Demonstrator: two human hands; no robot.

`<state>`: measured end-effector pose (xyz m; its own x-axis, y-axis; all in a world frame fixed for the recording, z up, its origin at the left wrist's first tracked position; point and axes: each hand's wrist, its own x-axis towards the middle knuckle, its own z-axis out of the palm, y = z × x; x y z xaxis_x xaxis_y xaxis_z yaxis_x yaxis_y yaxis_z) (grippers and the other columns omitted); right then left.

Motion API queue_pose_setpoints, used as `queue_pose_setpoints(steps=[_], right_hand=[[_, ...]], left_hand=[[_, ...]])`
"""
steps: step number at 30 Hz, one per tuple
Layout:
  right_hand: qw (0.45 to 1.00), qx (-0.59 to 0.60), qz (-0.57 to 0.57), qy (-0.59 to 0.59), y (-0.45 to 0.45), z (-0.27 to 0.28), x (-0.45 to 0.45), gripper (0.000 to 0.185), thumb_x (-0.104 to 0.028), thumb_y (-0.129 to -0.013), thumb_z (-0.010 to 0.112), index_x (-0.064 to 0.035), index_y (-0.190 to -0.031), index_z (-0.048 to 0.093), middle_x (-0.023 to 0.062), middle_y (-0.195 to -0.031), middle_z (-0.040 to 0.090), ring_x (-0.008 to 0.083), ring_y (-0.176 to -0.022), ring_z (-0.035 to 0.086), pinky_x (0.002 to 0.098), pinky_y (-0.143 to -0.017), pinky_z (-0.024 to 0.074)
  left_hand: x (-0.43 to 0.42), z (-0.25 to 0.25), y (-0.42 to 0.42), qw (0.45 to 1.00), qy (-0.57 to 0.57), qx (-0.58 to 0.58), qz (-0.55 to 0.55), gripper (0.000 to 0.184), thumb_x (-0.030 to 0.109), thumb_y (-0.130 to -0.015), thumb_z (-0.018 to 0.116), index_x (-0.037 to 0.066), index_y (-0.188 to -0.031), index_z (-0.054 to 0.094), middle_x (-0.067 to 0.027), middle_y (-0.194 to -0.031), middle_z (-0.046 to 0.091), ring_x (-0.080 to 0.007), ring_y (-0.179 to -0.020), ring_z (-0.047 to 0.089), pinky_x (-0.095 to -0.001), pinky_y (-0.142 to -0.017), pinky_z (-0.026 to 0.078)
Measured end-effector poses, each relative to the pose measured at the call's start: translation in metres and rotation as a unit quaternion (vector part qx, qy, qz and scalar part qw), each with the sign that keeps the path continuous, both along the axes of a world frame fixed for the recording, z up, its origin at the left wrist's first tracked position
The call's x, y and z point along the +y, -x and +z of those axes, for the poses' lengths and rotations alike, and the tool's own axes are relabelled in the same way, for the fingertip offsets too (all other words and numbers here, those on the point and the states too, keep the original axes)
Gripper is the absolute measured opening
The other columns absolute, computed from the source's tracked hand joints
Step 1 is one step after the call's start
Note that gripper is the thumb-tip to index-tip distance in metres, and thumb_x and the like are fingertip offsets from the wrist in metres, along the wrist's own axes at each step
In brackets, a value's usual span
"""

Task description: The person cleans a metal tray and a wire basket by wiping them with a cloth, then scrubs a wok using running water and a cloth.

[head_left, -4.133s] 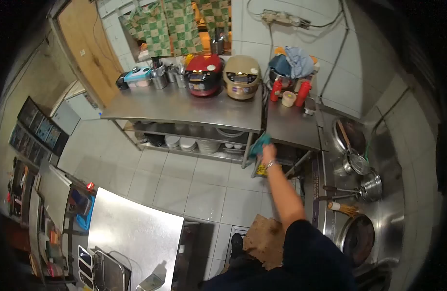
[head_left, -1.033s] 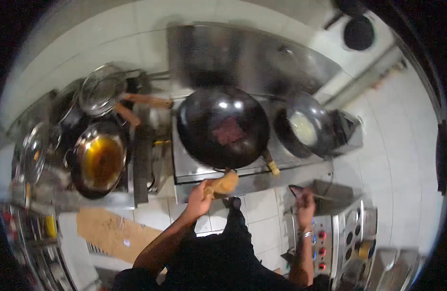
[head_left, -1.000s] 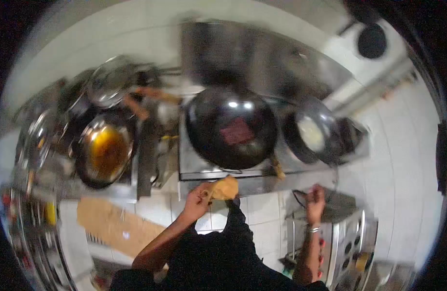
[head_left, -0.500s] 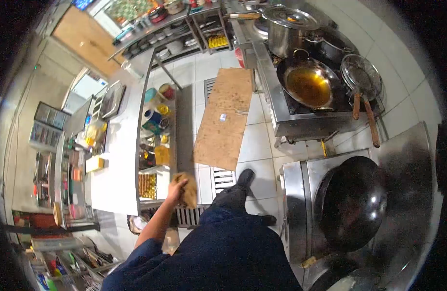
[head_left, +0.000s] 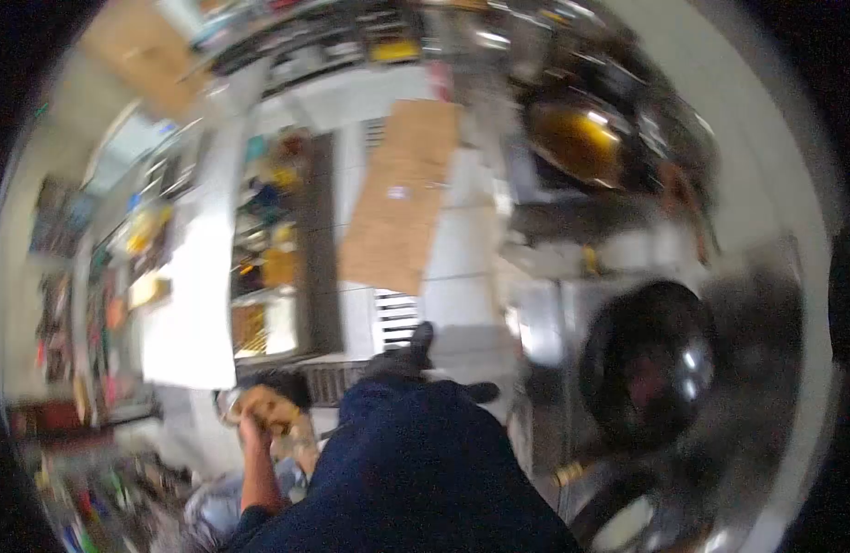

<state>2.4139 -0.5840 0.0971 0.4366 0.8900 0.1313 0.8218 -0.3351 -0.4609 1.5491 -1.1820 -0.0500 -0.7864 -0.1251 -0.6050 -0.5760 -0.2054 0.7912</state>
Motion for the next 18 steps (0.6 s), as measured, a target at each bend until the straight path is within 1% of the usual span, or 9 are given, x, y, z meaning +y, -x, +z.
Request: queue_pose_setpoints(steps=[1, 3, 4, 5, 7, 10, 14, 17, 18], right_hand=[[1.000, 0.001, 0.015, 0.012, 0.010, -0.013, 0.008, 0.039, -0.024, -0.096, 0.048, 0.0038, -0.123, 0.049, 0.0153, -0.113, 0.056, 0.0264, -0.097, 0.058, 0.0377, -0.086, 0.0469], [0.999, -0.001, 0.037, 0.027, 0.034, -0.026, 0.030, 0.039, -0.025, -0.095, 0.049, 0.0040, -0.122, 0.050, 0.0154, -0.111, 0.057, 0.0265, -0.095, 0.058, 0.0375, -0.084, 0.0480], [0.999, -0.001, 0.041, 0.029, 0.040, -0.027, 0.038, 0.039, -0.026, -0.095, 0.049, 0.0040, -0.121, 0.051, 0.0154, -0.110, 0.058, 0.0266, -0.094, 0.059, 0.0375, -0.083, 0.0486], [0.998, -0.002, 0.051, 0.035, 0.051, -0.030, 0.046, 0.040, -0.026, -0.095, 0.050, 0.0041, -0.121, 0.051, 0.0154, -0.109, 0.058, 0.0266, -0.093, 0.059, 0.0374, -0.083, 0.0492], [0.998, -0.007, 0.060, 0.032, 0.067, -0.028, 0.061, 0.040, -0.027, -0.095, 0.050, 0.0042, -0.120, 0.052, 0.0154, -0.107, 0.059, 0.0267, -0.092, 0.060, 0.0372, -0.081, 0.0503], [0.997, -0.004, 0.079, 0.010, 0.046, -0.006, 0.076, 0.040, -0.029, -0.095, 0.051, 0.0045, -0.118, 0.053, 0.0154, -0.104, 0.061, 0.0268, -0.089, 0.062, 0.0370, -0.078, 0.0520], [0.999, -0.032, 0.006, -0.040, 0.041, 0.066, 0.088, 0.042, -0.031, -0.095, 0.053, 0.0047, -0.115, 0.055, 0.0154, -0.101, 0.063, 0.0270, -0.085, 0.064, 0.0367, -0.075, 0.0542], [0.981, 0.158, -0.047, -0.105, 0.048, 0.100, 0.101, 0.043, -0.033, -0.095, 0.054, 0.0050, -0.114, 0.056, 0.0154, -0.098, 0.064, 0.0272, -0.082, 0.065, 0.0365, -0.073, 0.0559], [0.936, 0.297, -0.065, -0.175, 0.106, 0.119, 0.061, 0.028, -0.022, -0.095, 0.049, 0.0030, -0.093, 0.062, 0.0127, -0.082, 0.067, 0.0184, -0.065, 0.063, 0.0292, -0.059, 0.0511]], left_hand=[[-0.006, -0.001, 0.006, 0.999, 0.018, 0.017, 0.033, 0.034, 0.025, -0.088, 0.057, 0.002, -0.113, 0.056, -0.0115, -0.103, 0.064, -0.0298, -0.092, 0.063, -0.0458, -0.080, 0.054], [-0.027, -0.021, 0.035, 0.998, -0.068, 0.001, 0.016, 0.038, 0.026, -0.089, 0.054, 0.002, -0.117, 0.056, -0.0134, -0.110, 0.063, -0.0305, -0.096, 0.064, -0.0448, -0.084, 0.053], [-0.012, -0.009, 0.044, 1.000, 0.015, 0.013, 0.022, 0.040, 0.027, -0.089, 0.053, 0.001, -0.119, 0.055, -0.0143, -0.114, 0.062, -0.0318, -0.100, 0.063, -0.0466, -0.085, 0.053], [-0.008, -0.008, 0.062, 0.999, -0.013, 0.028, 0.034, 0.042, 0.029, -0.089, 0.053, 0.002, -0.122, 0.053, -0.0144, -0.114, 0.061, -0.0321, -0.101, 0.062, -0.0478, -0.086, 0.052], [-0.005, -0.008, 0.117, 0.994, 0.062, 0.048, 0.081, 0.038, 0.028, -0.088, 0.057, 0.004, -0.117, 0.055, -0.0125, -0.101, 0.063, -0.0289, -0.083, 0.062, -0.0414, -0.071, 0.054], [-0.017, -0.007, 0.204, 0.952, 0.283, 0.079, -0.089, 0.039, 0.031, -0.088, 0.057, 0.003, -0.114, 0.059, -0.0125, -0.105, 0.063, -0.0283, -0.089, 0.061, -0.0465, -0.077, 0.052], [0.039, -0.057, 0.295, 0.852, 0.409, 0.169, -0.279, 0.039, 0.031, -0.089, 0.055, 0.002, -0.114, 0.059, -0.0128, -0.104, 0.064, -0.0275, -0.088, 0.061, -0.0449, -0.077, 0.051], [0.074, -0.078, 0.323, 0.775, 0.506, 0.218, -0.311, 0.039, 0.031, -0.090, 0.055, 0.001, -0.114, 0.060, -0.0131, -0.104, 0.065, -0.0270, -0.087, 0.061, -0.0437, -0.077, 0.050], [0.080, -0.085, 0.329, 0.751, 0.529, 0.239, -0.315, 0.039, 0.031, -0.091, 0.054, 0.001, -0.114, 0.060, -0.0132, -0.104, 0.065, -0.0268, -0.087, 0.061, -0.0433, -0.077, 0.050]])
